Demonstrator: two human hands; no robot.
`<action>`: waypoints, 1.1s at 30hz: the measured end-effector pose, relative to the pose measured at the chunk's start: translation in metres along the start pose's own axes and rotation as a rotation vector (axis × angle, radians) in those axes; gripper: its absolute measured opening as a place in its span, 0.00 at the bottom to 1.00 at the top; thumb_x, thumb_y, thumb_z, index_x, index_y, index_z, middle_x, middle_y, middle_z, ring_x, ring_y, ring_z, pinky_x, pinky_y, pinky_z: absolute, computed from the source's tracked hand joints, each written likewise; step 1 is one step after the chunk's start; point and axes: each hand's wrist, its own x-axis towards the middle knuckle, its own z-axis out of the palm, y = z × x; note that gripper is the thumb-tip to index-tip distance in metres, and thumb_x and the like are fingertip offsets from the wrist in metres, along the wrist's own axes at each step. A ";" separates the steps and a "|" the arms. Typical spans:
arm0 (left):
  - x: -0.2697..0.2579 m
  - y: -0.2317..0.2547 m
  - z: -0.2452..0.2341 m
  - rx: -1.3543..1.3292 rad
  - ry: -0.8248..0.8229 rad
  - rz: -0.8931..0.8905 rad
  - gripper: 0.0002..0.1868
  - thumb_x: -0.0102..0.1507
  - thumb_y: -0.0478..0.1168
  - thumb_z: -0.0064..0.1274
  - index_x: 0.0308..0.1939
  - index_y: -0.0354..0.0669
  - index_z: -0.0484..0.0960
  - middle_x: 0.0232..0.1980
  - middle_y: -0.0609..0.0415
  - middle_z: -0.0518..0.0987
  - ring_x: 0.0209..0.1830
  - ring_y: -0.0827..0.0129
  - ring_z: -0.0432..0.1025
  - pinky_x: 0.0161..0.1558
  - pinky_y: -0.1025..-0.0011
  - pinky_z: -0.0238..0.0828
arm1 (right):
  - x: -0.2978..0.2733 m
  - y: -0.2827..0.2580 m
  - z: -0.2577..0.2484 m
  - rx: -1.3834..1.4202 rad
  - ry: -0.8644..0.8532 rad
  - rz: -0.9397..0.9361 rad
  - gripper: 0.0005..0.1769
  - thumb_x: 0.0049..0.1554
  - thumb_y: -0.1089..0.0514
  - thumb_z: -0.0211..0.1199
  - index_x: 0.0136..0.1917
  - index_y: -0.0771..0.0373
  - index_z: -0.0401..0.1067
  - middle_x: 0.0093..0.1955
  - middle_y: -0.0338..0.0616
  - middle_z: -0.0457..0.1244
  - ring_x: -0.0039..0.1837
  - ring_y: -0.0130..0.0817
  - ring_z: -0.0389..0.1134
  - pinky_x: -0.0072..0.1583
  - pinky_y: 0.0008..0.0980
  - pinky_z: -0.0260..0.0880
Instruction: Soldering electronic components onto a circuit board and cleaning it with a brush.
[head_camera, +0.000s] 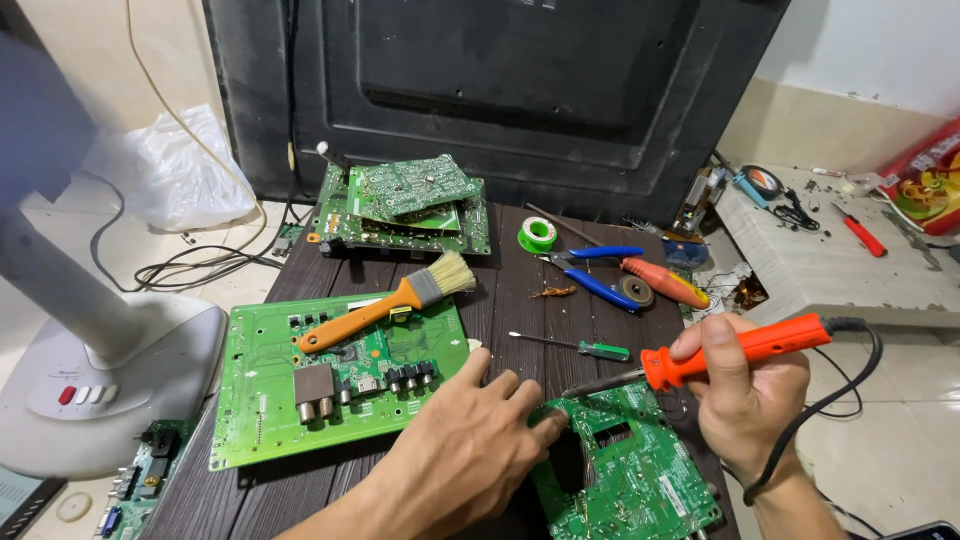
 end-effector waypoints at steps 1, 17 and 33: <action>0.000 0.000 -0.001 -0.001 0.000 -0.001 0.18 0.73 0.47 0.34 0.55 0.53 0.81 0.37 0.50 0.76 0.32 0.54 0.72 0.49 0.48 0.60 | 0.000 0.000 0.000 0.000 -0.001 0.001 0.25 0.67 0.48 0.51 0.34 0.65 0.71 0.35 0.46 0.63 0.33 0.33 0.61 0.27 0.24 0.54; -0.001 0.000 0.003 0.017 0.032 -0.003 0.18 0.72 0.47 0.36 0.57 0.54 0.80 0.37 0.51 0.75 0.32 0.55 0.72 0.47 0.49 0.60 | 0.001 0.001 0.001 0.020 0.004 -0.002 0.25 0.67 0.48 0.53 0.34 0.66 0.72 0.35 0.47 0.64 0.28 0.31 0.57 0.27 0.24 0.52; -0.002 0.000 0.003 0.020 0.040 0.001 0.17 0.74 0.48 0.35 0.53 0.52 0.81 0.36 0.52 0.75 0.30 0.55 0.72 0.47 0.50 0.61 | 0.004 -0.001 -0.001 0.011 0.048 -0.009 0.25 0.68 0.48 0.52 0.35 0.66 0.71 0.36 0.49 0.63 0.29 0.33 0.58 0.27 0.24 0.51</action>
